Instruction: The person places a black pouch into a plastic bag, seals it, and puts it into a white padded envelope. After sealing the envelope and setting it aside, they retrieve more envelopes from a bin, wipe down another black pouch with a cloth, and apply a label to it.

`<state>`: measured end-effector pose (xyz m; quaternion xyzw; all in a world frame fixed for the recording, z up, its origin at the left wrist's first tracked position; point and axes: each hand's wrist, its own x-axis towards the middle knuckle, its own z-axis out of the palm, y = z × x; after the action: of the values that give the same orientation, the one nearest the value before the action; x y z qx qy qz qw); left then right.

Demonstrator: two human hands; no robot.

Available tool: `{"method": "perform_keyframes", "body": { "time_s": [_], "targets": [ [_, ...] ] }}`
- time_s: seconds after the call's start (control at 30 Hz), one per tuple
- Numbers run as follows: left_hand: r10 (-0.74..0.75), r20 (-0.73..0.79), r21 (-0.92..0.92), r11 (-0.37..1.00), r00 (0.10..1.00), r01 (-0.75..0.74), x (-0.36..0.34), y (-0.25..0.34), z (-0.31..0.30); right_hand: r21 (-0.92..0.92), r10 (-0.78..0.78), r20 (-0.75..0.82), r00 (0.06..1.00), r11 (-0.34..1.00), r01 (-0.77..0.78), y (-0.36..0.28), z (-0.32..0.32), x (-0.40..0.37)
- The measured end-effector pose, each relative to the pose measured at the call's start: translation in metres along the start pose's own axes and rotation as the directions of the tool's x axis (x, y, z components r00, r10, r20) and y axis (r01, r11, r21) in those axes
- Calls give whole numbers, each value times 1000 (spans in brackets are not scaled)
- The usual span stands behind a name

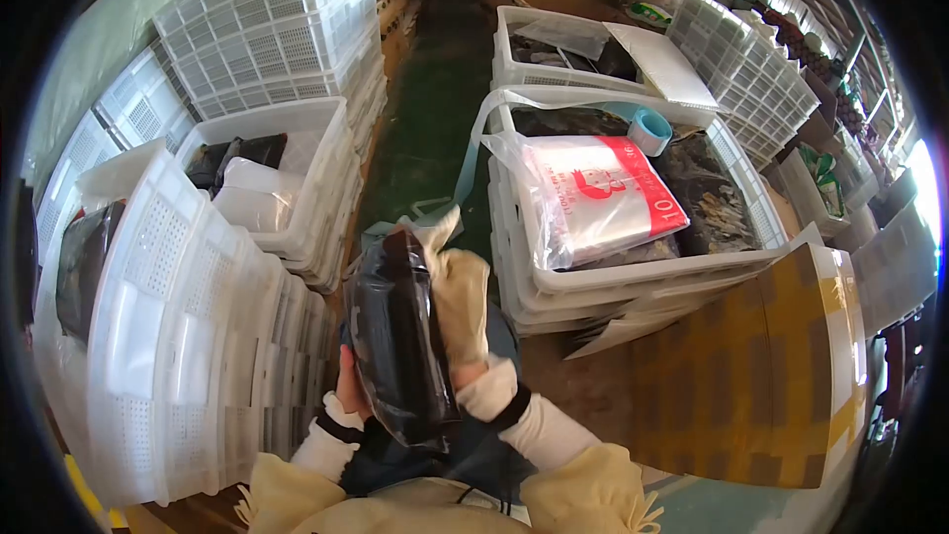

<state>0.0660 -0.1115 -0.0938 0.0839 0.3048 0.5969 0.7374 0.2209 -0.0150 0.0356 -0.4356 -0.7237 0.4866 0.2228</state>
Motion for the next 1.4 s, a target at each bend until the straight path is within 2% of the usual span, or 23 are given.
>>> {"method": "perform_keyframes", "body": {
  "time_s": [0.07,0.13,0.17,0.27,0.3,0.4,0.43,0.63,0.73,0.93,1.0,1.13,1.23,1.27,1.33,1.4],
  "targets": [
    [121,55,-71,991,991,-117,11,-5,-17,173,145,104,984,972,-161,-5,11,-5],
    [191,118,-220,962,974,-162,14,-7,-28,274,31,219,975,957,-92,8,13,-31],
    [195,264,-437,897,945,-63,12,-1,-23,302,-37,262,964,952,-46,15,14,-40],
    [305,330,-483,868,893,-118,20,5,-27,275,-127,231,965,960,61,20,20,-36],
    [360,148,-250,915,921,-318,24,8,-33,250,-133,187,973,965,84,21,22,-22],
    [277,207,-29,960,938,-277,3,23,-23,215,-105,74,992,973,87,32,30,19],
    [301,135,80,947,944,-313,-1,24,-17,216,-106,66,992,972,89,36,33,20],
    [345,35,84,934,938,-347,-12,20,-7,189,-169,79,982,970,152,55,51,-3],
    [431,29,101,896,902,-431,-8,16,7,138,-236,79,969,965,224,61,54,-17],
    [365,-80,-63,927,928,-370,5,7,12,16,-326,43,944,945,326,69,47,-14],
    [355,-45,-101,928,934,-358,-2,6,28,-39,-368,32,929,929,369,72,46,-15],
    [391,-31,-66,917,920,-392,-9,6,47,-220,-500,30,866,841,493,79,38,-24],
    [522,-81,24,853,849,-522,7,-2,34,-419,-612,38,790,708,569,87,27,-34],
    [522,-75,37,853,850,-521,10,-2,31,-446,-622,13,783,697,562,88,23,-35],
    [486,-43,53,874,873,-483,12,2,27,-412,-598,-83,797,749,519,88,15,-36],
    [371,21,62,926,929,-371,6,10,32,-69,-429,-263,864,902,426,83,13,-37]
  ]
}}
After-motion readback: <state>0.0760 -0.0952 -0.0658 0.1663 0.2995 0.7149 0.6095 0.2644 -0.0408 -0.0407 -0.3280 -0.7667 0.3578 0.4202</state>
